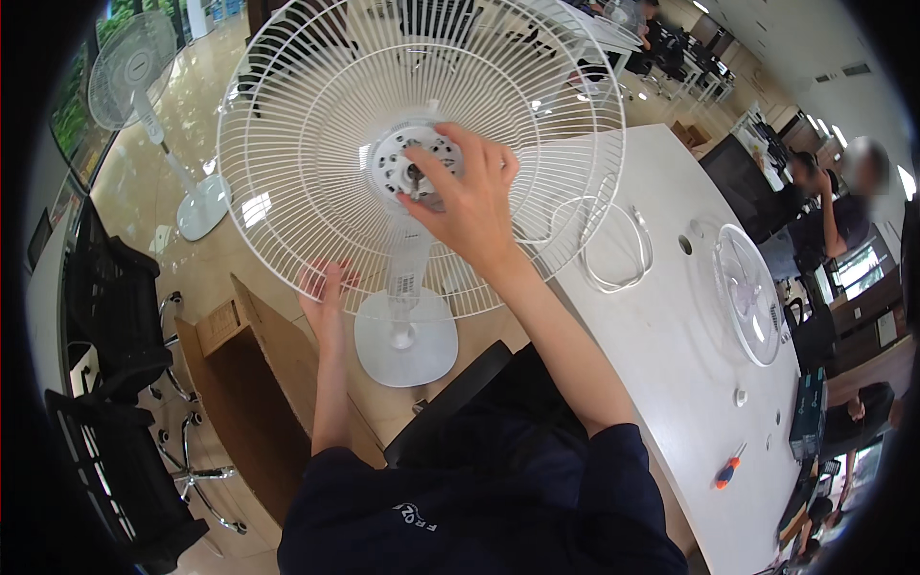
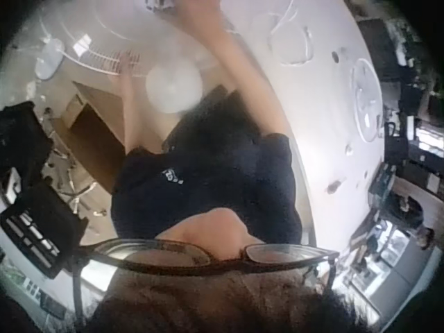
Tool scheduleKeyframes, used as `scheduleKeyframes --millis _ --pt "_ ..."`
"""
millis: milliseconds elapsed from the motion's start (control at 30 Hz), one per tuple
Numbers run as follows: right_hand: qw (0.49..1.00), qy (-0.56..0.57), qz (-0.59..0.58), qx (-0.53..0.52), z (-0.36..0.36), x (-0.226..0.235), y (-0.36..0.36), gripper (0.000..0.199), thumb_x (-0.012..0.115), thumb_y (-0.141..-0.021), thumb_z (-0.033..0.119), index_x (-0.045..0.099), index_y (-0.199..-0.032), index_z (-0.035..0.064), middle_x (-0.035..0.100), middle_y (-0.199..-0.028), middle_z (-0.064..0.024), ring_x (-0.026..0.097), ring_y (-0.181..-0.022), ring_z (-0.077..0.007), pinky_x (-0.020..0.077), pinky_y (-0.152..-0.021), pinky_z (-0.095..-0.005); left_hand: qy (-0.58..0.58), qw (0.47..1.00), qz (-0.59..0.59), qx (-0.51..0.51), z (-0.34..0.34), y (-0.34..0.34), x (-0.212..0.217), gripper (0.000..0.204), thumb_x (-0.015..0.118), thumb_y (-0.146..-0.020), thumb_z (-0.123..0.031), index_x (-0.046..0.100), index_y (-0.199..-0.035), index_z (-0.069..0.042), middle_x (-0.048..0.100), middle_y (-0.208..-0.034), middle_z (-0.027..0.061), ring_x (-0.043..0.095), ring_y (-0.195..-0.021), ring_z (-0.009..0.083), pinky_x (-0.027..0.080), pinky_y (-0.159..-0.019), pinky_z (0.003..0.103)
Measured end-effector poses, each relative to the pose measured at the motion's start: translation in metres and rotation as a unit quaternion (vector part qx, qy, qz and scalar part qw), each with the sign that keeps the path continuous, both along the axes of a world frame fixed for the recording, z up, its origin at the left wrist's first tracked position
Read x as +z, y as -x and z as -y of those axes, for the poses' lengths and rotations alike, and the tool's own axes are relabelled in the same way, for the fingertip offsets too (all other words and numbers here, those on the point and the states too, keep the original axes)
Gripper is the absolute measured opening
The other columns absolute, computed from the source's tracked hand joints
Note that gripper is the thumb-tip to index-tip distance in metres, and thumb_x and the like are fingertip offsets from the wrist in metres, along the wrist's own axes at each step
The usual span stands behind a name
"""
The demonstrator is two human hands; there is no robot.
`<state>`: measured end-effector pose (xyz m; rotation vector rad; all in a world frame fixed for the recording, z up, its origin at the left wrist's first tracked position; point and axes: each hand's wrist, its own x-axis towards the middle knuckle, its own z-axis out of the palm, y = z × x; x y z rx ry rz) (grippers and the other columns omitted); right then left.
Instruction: Assembling a floor fan by mounting the rear grille to the motor and securing it with a locking nut.
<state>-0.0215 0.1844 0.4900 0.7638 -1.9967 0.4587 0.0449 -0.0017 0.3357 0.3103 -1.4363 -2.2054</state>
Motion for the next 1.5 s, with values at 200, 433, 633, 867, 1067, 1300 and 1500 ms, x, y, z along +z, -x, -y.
scheduleKeyframes --millis 200,433,633,867,1067,1300,1500 --pt "1.000 0.012 -0.007 -0.008 0.002 -0.003 -0.001 0.056 0.085 -0.054 0.022 0.064 -0.107 0.0190 0.052 -0.122 -0.0061 0.051 -0.112 -0.0244 0.0255 -0.103 -0.0519 0.020 0.997 -0.013 0.067 0.023 0.000 -0.005 0.036 0.064 -0.093 -0.016 0.047 -0.122 -0.003 0.059 -0.107 0.0112 0.060 -0.095 0.0195 0.048 -0.088 0.033" --pt "1.000 0.010 0.000 0.000 0.003 -0.006 -0.001 0.057 0.085 -0.055 0.023 0.063 -0.108 0.0189 0.052 -0.122 -0.0064 0.051 -0.113 -0.0244 0.0236 -0.105 -0.0574 0.242 0.904 -0.140 0.322 0.040 -0.004 0.016 0.035 0.061 -0.092 -0.004 0.044 -0.123 0.001 0.055 -0.112 0.0117 0.052 -0.106 0.0184 0.044 -0.091 0.033" --pt "1.000 0.010 0.001 0.004 0.005 -0.005 -0.001 0.058 0.086 -0.054 0.022 0.063 -0.107 0.0178 0.051 -0.121 -0.0070 0.051 -0.113 -0.0244 0.0239 -0.105 -0.0580 0.110 0.786 -0.608 0.001 0.001 -0.093 0.162 0.029 0.050 -0.094 -0.032 0.057 -0.112 -0.011 0.055 -0.095 0.0077 0.053 -0.084 0.0239 0.043 -0.068 0.041" --pt "1.000 0.020 0.000 0.011 0.006 -0.005 -0.004 0.059 0.086 -0.053 0.022 0.062 -0.106 0.0174 0.051 -0.121 -0.0073 0.051 -0.113 -0.0244 0.0241 -0.106 -0.0571 0.122 0.715 -0.688 0.012 -0.020 -0.135 0.209 0.039 0.057 -0.091 -0.024 0.046 -0.125 -0.010 0.051 -0.110 0.0059 0.052 -0.101 0.0219 0.052 -0.059 0.037" --pt "1.000 0.023 -0.004 0.001 -0.004 -0.004 -0.003 0.059 0.086 -0.053 0.021 0.062 -0.107 0.0175 0.051 -0.121 -0.0077 0.051 -0.114 -0.0243 0.0242 -0.105 -0.0567 0.142 0.710 -0.688 -0.051 -0.018 -0.141 0.202 0.042 0.058 -0.094 -0.037 0.043 -0.127 -0.017 0.040 -0.123 0.0014 0.045 -0.113 0.0181 0.058 -0.068 0.040" --pt "1.000 0.027 0.002 0.010 0.000 -0.004 -0.002 0.059 0.086 -0.053 0.021 0.062 -0.108 0.0176 0.051 -0.122 -0.0081 0.051 -0.115 -0.0242 0.0242 -0.105 -0.0558 0.185 0.847 -0.471 0.166 -0.018 -0.103 0.188 0.040 0.051 -0.095 -0.035 0.048 -0.124 -0.008 0.046 -0.128 0.0167 0.046 -0.115 0.0309 0.043 -0.094 0.046" --pt "0.999 0.036 0.013 0.012 0.002 -0.007 -0.005 0.056 0.085 -0.058 0.024 0.064 -0.109 0.0199 0.053 -0.119 -0.0055 0.052 -0.111 -0.0244 0.0252 -0.102 -0.0506 0.362 0.886 -0.040 0.288 0.023 -0.009 0.071 0.088 0.083 -0.075 -0.015 0.028 -0.143 0.001 0.036 -0.144 0.0192 0.035 -0.133 0.0269 0.032 -0.109 0.043"
